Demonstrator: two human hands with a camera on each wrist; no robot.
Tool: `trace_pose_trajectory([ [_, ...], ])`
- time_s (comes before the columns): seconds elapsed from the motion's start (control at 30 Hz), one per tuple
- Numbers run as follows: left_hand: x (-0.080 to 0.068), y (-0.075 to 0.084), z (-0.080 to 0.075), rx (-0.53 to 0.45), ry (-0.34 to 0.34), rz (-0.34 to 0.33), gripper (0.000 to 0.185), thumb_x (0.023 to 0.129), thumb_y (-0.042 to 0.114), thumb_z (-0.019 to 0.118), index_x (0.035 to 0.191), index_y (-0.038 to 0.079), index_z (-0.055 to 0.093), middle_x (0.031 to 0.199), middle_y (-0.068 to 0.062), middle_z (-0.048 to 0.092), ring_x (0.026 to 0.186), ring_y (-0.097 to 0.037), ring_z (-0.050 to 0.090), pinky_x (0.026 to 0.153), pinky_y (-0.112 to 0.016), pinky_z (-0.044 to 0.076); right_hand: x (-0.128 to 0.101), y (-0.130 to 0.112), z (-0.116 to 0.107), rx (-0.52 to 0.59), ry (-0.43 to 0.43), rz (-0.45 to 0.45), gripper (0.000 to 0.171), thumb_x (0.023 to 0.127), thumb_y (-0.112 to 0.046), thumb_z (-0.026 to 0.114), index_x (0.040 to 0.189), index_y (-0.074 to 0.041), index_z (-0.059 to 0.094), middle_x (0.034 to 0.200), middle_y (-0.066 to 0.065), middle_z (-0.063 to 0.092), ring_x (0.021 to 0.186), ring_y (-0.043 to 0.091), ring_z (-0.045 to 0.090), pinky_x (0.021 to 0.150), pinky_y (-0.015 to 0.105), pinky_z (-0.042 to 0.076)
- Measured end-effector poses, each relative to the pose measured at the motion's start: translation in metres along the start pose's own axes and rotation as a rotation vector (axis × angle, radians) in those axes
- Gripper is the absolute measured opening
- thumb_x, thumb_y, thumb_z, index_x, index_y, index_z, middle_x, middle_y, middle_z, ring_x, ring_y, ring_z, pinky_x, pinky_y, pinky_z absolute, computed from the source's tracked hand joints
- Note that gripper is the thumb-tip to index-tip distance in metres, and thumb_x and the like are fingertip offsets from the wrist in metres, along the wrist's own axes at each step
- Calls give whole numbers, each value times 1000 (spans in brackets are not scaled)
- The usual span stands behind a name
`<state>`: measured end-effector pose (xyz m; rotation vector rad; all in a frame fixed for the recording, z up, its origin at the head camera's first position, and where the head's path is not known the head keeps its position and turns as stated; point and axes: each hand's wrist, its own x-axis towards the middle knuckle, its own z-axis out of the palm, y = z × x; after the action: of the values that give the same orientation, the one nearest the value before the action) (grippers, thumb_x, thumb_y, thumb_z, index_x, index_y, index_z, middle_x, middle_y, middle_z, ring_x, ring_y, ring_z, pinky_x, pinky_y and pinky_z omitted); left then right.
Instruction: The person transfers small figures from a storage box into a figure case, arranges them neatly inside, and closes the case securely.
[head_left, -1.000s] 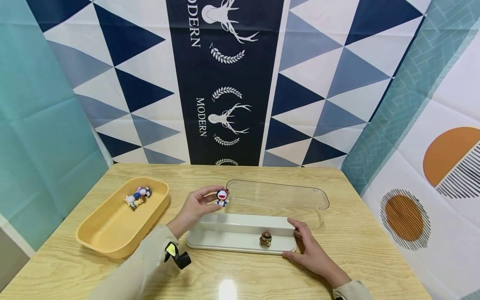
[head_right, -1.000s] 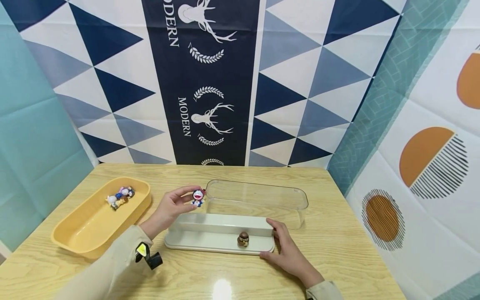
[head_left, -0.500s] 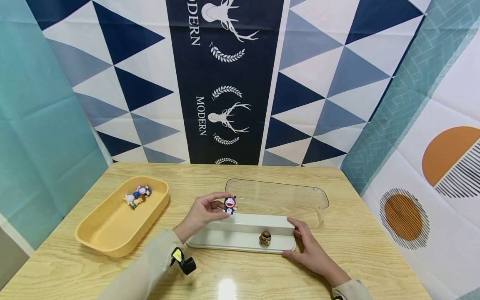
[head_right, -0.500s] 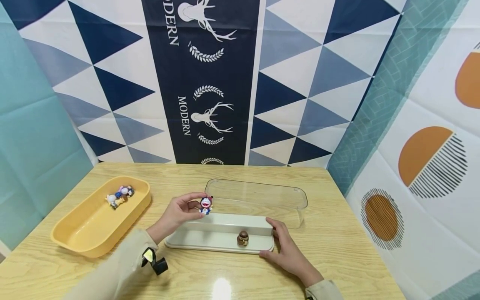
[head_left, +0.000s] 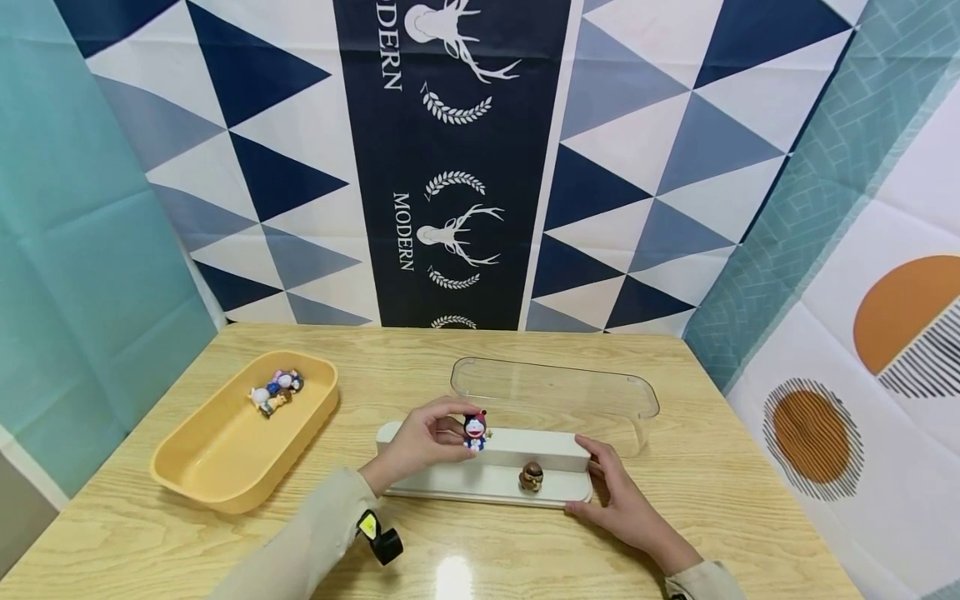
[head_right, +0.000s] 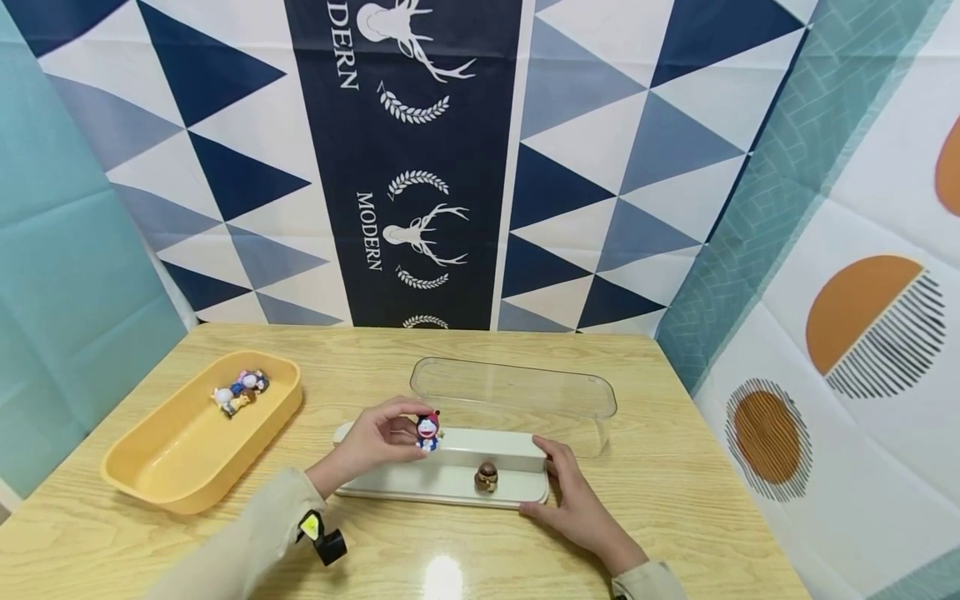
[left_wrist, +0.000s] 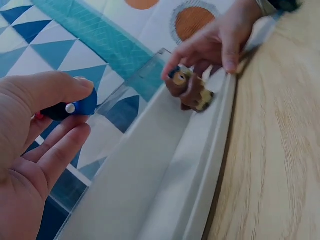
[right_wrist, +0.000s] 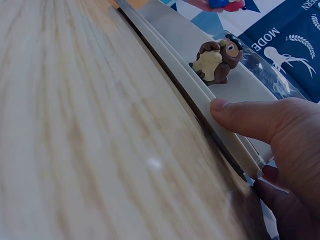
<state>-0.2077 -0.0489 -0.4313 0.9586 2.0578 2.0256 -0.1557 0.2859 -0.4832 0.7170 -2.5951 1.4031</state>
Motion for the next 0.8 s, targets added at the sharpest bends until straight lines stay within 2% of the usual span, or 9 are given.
trace_pose_trajectory([
  [0.13,-1,-3,6,101,-52,10,50,76,-9,80,124,-5,65,124,-19,57,91,-13,66,82,-33,57,0,2,0,-5,2,-8,90,81,-23,84,153,-15,31,143,10,37,131,13,43,108,25,37],
  [0.27,-3,-4,13,179,-97,62,48,75,-12,80,120,-5,66,123,-20,57,92,-16,68,81,-31,58,0,3,0,7,-5,2,90,81,-23,84,153,-16,31,143,11,37,132,11,41,109,24,36],
  [0.37,-4,-5,18,215,-113,82,47,74,-13,80,118,-4,66,120,-19,59,92,-16,68,79,-30,58,0,3,1,-1,-8,11,90,81,-23,84,153,-15,31,144,11,37,133,20,42,109,28,38],
  [0.47,-6,-8,22,226,-117,72,45,74,-13,80,115,-1,66,117,-16,61,92,-15,69,79,-29,58,-1,2,3,-16,-10,13,90,82,-22,84,153,-15,30,143,11,37,132,30,44,109,35,39],
  [0.57,-8,-11,25,257,-127,89,43,75,-13,79,113,1,65,114,-14,63,93,-15,69,80,-27,57,-1,1,4,-18,-7,7,90,82,-21,84,153,-15,30,143,11,37,131,34,44,108,38,39],
  [0.63,-9,-13,26,308,-147,120,42,76,-13,78,113,1,64,113,-13,63,94,-16,68,81,-25,56,-1,0,4,-14,-7,5,90,82,-21,84,153,-14,30,143,12,37,131,35,44,109,38,38],
  [0.8,-11,-14,28,527,-205,220,39,78,-8,78,112,2,63,111,-8,63,95,-12,66,82,-17,53,-1,-1,4,-11,-6,10,90,81,-22,84,153,-14,30,143,11,37,131,34,44,109,34,38],
])
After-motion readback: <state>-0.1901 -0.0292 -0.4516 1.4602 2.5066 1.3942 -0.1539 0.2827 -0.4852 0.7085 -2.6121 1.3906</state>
